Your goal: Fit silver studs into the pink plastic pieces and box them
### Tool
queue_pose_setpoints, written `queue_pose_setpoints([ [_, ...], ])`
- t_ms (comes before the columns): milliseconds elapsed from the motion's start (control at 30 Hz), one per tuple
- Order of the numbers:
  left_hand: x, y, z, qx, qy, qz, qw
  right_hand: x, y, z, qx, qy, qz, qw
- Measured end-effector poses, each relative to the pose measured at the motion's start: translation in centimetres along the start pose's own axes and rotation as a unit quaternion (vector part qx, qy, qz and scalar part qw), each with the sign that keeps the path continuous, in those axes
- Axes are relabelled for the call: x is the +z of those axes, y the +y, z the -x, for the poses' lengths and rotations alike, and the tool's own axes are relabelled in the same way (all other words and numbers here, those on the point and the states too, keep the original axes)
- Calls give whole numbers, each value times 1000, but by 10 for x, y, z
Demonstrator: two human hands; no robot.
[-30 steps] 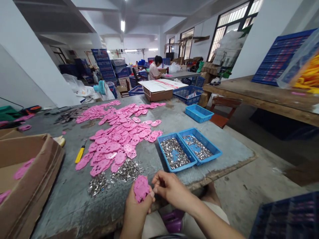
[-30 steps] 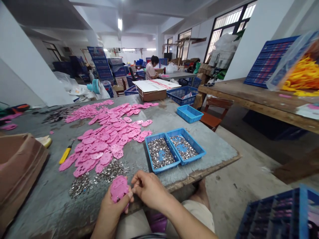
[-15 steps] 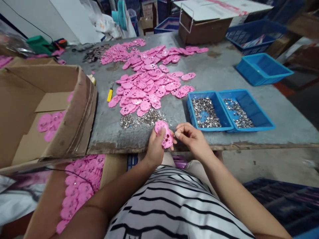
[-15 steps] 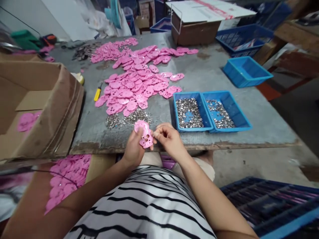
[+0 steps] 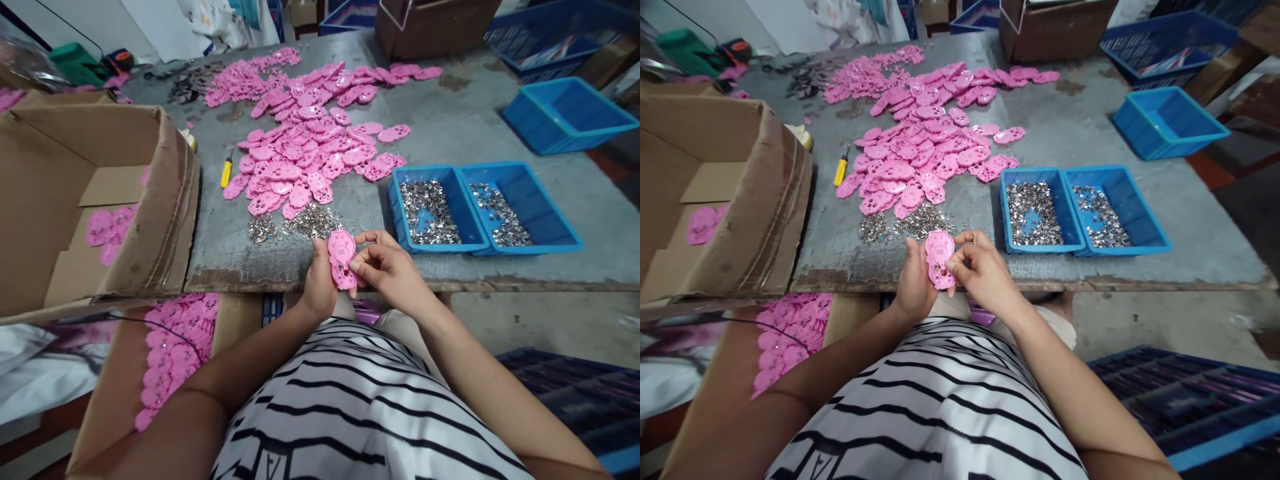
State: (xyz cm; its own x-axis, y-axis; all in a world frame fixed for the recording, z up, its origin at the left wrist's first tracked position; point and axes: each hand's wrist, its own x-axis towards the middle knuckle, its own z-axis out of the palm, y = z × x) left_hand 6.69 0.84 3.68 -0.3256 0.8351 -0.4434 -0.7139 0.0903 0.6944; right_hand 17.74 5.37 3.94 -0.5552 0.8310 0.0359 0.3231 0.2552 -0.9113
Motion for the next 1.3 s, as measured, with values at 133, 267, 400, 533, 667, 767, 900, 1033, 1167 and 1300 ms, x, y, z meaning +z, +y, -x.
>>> queue_pose_setpoints([
  [133,0,1,2,-10,-4,11,1000,-2,-1,0,-1,-12,4,1000],
  [267,0,2,4,-11,-21,17,1000,-2,0,2,-21,-4,17,1000],
  [400,0,1,4,-18,-51,16,998,5,3,7,-57,44,37,997],
  [533,-1,1,3,-28,-78,18,996,5,7,6,-104,84,53,990],
  [667,-3,4,4,-46,-108,-6,993,-29,17,-15,-84,172,106,976],
  [767,-4,4,4,-44,-116,-23,992,-67,28,-40,-6,224,239,945],
  [900,-8,0,6,-44,-109,-43,992,-94,30,-60,181,75,458,867],
  [1033,-12,-5,3,-40,-99,-74,992,-92,27,-62,261,-24,491,831],
  [1167,-14,-5,1,-45,-85,-79,992,-91,30,-59,249,12,482,840],
  [1300,-13,-5,2,-53,-74,-89,992,-94,33,-54,241,41,456,855],
])
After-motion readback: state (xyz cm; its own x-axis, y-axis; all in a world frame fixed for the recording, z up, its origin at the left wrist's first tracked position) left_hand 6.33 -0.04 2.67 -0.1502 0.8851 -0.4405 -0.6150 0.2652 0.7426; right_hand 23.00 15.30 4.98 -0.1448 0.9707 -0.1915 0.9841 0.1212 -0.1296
